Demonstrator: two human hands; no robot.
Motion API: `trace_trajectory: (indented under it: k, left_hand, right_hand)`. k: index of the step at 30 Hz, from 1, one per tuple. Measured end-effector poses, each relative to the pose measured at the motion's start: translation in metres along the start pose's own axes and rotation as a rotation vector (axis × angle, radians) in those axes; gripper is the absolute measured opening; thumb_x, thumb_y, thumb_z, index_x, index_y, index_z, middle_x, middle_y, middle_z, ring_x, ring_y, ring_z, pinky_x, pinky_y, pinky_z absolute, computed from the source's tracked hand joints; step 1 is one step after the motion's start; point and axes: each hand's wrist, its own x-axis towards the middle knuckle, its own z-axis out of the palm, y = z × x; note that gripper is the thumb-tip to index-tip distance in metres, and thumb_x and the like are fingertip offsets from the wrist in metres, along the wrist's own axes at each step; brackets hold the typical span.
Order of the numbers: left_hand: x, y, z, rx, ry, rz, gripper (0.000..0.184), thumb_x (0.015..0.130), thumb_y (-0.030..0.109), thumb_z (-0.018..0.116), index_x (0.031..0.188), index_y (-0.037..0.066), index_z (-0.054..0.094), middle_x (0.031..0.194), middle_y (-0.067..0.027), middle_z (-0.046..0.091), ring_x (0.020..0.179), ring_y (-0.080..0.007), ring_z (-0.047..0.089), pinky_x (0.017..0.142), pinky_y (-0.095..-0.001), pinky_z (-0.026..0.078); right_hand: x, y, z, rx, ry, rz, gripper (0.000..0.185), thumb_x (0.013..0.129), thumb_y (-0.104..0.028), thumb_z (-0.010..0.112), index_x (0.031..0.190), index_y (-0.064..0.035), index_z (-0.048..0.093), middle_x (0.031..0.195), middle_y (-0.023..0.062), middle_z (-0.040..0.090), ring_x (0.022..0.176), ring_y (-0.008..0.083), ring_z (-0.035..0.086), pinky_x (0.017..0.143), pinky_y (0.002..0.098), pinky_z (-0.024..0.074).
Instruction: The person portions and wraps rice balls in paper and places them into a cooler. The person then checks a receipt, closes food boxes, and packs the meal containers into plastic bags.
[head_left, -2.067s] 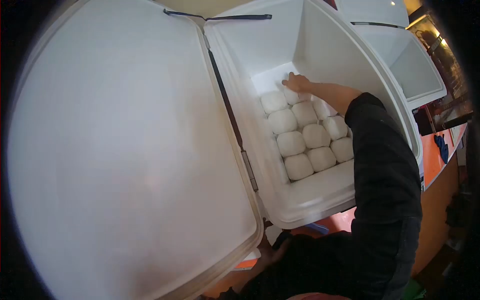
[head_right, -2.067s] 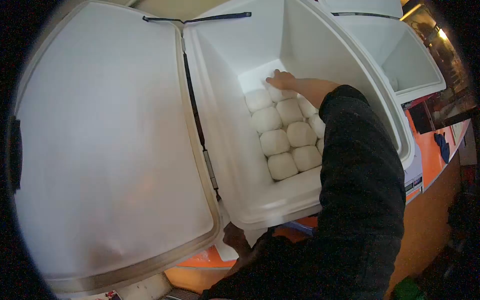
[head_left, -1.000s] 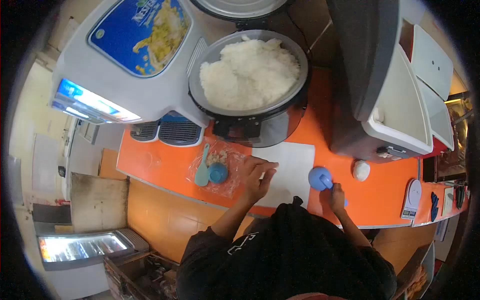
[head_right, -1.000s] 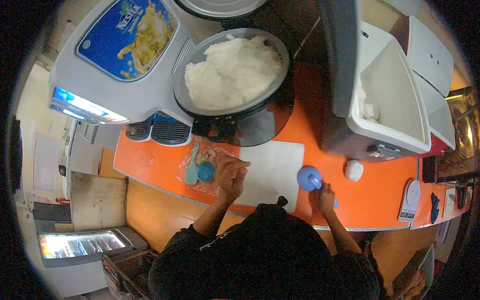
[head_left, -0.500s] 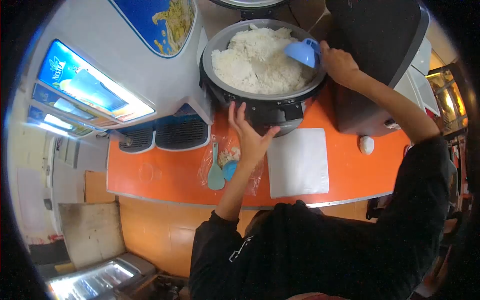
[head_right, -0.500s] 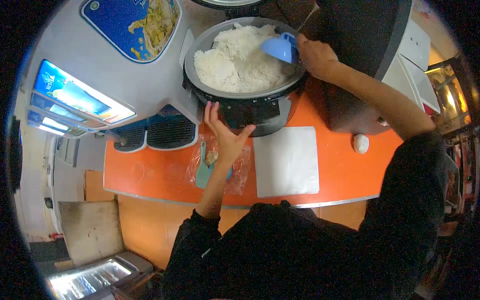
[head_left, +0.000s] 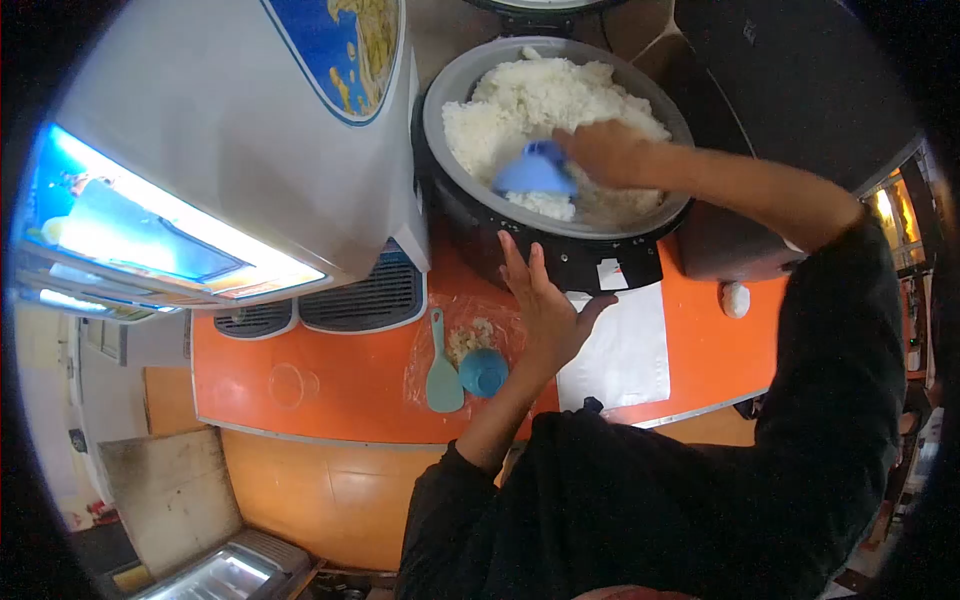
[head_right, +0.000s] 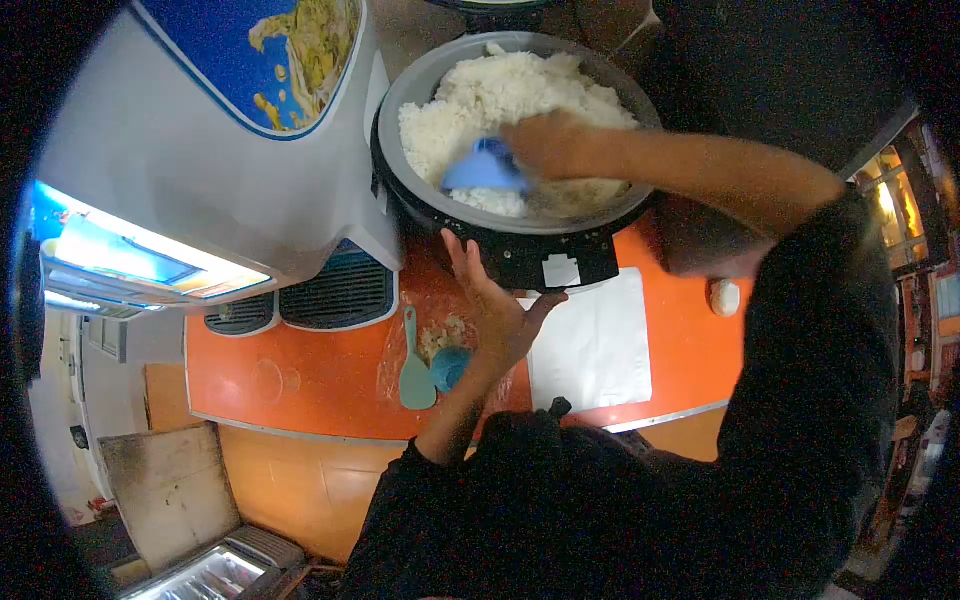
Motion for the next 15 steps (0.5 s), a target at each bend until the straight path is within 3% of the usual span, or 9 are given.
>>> trace_trajectory:
  k: [1,4,6,7,9,11,13,15]
  left_hand:
    - [-0.002,-0.001,0.000,-0.003,-0.009,-0.007,0.100,0.059,0.045,0.069,0.125,-0.001,0.009,0.131,-0.0325,-0.003,0.123,-0.0455,0.004,0.093,-0.0583,0.008]
    - [0.001,-0.001,0.000,-0.027,-0.007,-0.009,0.099,0.061,0.046,0.068,0.126,0.001,0.009,0.131,-0.0323,-0.004,0.122,-0.0462,0.003,0.093,-0.0584,0.008]
    - [0.005,0.001,-0.002,-0.019,-0.026,0.039,0.105,0.058,0.040,0.072,0.127,0.001,0.003,0.131,-0.0322,-0.009,0.123,-0.0442,-0.002,0.099,-0.0509,0.006]
    - [0.006,0.000,0.000,-0.026,-0.031,0.038,0.105,0.058,0.040,0.072,0.127,0.001,0.003,0.131,-0.0322,-0.009,0.123,-0.0442,-0.002,0.099,-0.0509,0.006]
    - [0.006,0.000,0.000,-0.020,-0.006,0.051,0.106,0.056,0.040,0.073,0.127,0.003,0.004,0.130,-0.0329,-0.009,0.123,-0.0450,-0.002,0.099,-0.0505,0.007]
    - [0.007,0.000,0.000,-0.019,-0.008,0.050,0.106,0.056,0.039,0.074,0.127,0.003,0.004,0.130,-0.0329,-0.009,0.123,-0.0449,-0.001,0.099,-0.0503,0.007]
    - [0.003,-0.001,-0.001,-0.010,-0.027,0.049,0.106,0.055,0.039,0.074,0.127,0.002,0.005,0.131,-0.0329,-0.008,0.123,-0.0449,-0.001,0.099,-0.0500,0.007]
    - [0.002,-0.003,0.003,-0.050,0.002,0.051,0.099,0.062,0.044,0.069,0.127,0.006,0.004,0.130,-0.0339,-0.007,0.121,-0.0486,0.001,0.090,-0.0631,0.006]
  right_hand:
    - [-0.004,0.009,-0.007,-0.133,0.085,-0.001,0.027,0.076,-0.016,0.050,0.096,0.0010,0.047,0.081,0.0200,0.059,0.072,0.0320,0.061,0.060,0.0396,0.0499]
    - [-0.025,0.032,-0.051,-0.117,0.099,0.166,0.024,0.078,-0.013,0.047,0.097,0.0002,0.045,0.081,0.0188,0.059,0.072,0.0312,0.061,0.059,0.0403,0.0502]
    - [-0.043,0.032,-0.050,-0.116,-0.096,0.166,0.038,0.074,-0.005,0.050,0.110,-0.0030,0.038,0.074,0.0178,0.059,0.071,0.0316,0.060,0.061,0.0379,0.0499]
    - [-0.043,0.022,-0.027,-0.139,-0.166,0.069,0.042,0.072,0.001,0.050,0.112,-0.0001,0.036,0.074,0.0173,0.059,0.071,0.0322,0.060,0.060,0.0370,0.0501]
    - [-0.027,0.001,0.002,0.159,-0.003,0.137,0.040,0.071,0.002,0.050,0.109,0.0029,0.037,0.075,0.0194,0.058,0.073,0.0331,0.060,0.061,0.0380,0.0496]
    - [0.005,-0.017,0.002,0.181,-0.048,0.191,0.035,0.073,-0.003,0.049,0.105,0.0052,0.038,0.076,0.0217,0.057,0.075,0.0337,0.059,0.062,0.0388,0.0490]
    - [0.035,-0.016,0.034,0.218,0.201,0.000,0.030,0.075,-0.007,0.048,0.102,0.0051,0.040,0.077,0.0233,0.057,0.073,0.0342,0.059,0.061,0.0404,0.0486]
    - [0.053,0.008,0.037,0.222,0.074,0.040,0.030,0.076,-0.008,0.047,0.103,0.0043,0.041,0.078,0.0226,0.057,0.073,0.0340,0.059,0.060,0.0404,0.0486]
